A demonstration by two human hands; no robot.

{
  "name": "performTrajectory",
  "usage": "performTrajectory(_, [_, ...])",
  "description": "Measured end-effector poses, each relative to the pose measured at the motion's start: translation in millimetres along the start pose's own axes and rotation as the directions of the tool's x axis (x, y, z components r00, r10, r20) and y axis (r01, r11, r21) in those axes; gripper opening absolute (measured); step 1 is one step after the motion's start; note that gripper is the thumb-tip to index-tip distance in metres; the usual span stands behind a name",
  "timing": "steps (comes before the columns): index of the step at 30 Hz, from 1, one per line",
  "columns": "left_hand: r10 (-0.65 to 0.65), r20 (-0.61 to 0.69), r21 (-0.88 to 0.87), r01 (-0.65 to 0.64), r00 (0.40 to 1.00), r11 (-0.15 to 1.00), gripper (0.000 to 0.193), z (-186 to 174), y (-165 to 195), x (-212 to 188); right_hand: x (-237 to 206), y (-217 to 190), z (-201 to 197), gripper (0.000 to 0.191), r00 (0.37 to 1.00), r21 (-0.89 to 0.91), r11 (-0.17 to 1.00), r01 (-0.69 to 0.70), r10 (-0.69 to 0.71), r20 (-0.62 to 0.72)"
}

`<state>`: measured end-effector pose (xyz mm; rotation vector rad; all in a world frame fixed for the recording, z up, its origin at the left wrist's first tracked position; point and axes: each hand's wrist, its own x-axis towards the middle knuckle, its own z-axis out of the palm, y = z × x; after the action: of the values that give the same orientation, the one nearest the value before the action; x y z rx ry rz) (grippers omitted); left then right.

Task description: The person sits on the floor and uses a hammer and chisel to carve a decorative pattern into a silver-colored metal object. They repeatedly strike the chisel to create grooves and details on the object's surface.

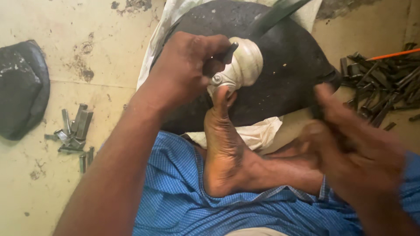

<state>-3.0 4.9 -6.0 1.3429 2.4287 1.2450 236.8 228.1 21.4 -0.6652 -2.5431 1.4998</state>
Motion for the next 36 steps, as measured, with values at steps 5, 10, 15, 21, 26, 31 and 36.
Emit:
performTrajectory(5, [-0.038,0.022,-0.015,0.038,0.999,0.999,0.030,-1.7,1.8,-2.8,-9.1,9.5,0.2,0.015,0.994,0.112,0.992,-0.065,0.074,-0.076])
performTrajectory(10, [-0.029,0.017,0.027,0.028,0.999,0.999,0.029,-0.3,1.2,-2.6,-6.6,9.5,3.7,0.029,0.970,0.111,0.965,0.238,-0.229,-0.087])
performTrajectory(15, [0.015,-0.012,0.058,-0.014,1.000,0.998,0.033,1.2,3.6,-3.0,-1.8,-14.4,7.5,0.034,0.989,-0.257,0.955,0.149,-0.142,0.045])
performTrajectory(21, [-0.059,0.041,0.046,0.057,0.997,0.997,0.034,0.1,5.1,-5.4,-2.9,-36.7,11.7,0.048,0.984,0.088,0.986,0.139,-0.128,-0.124])
performTrajectory(26, [0.004,0.010,0.132,-0.005,1.000,0.991,0.022,0.5,6.7,-6.9,-3.0,-23.9,3.6,0.035,0.997,-0.204,0.976,0.078,-0.072,0.035])
performTrajectory(31, [0.001,-0.015,0.072,0.001,1.000,0.997,0.026,0.3,9.0,-13.2,-9.4,-11.1,3.0,0.020,0.993,-0.145,0.982,0.118,-0.114,0.036])
performTrajectory(36, [0.074,-0.027,0.112,-0.070,0.997,0.991,0.020,2.2,4.8,-15.9,-7.5,-10.4,5.7,0.032,0.977,-0.243,0.947,0.211,-0.211,0.027])
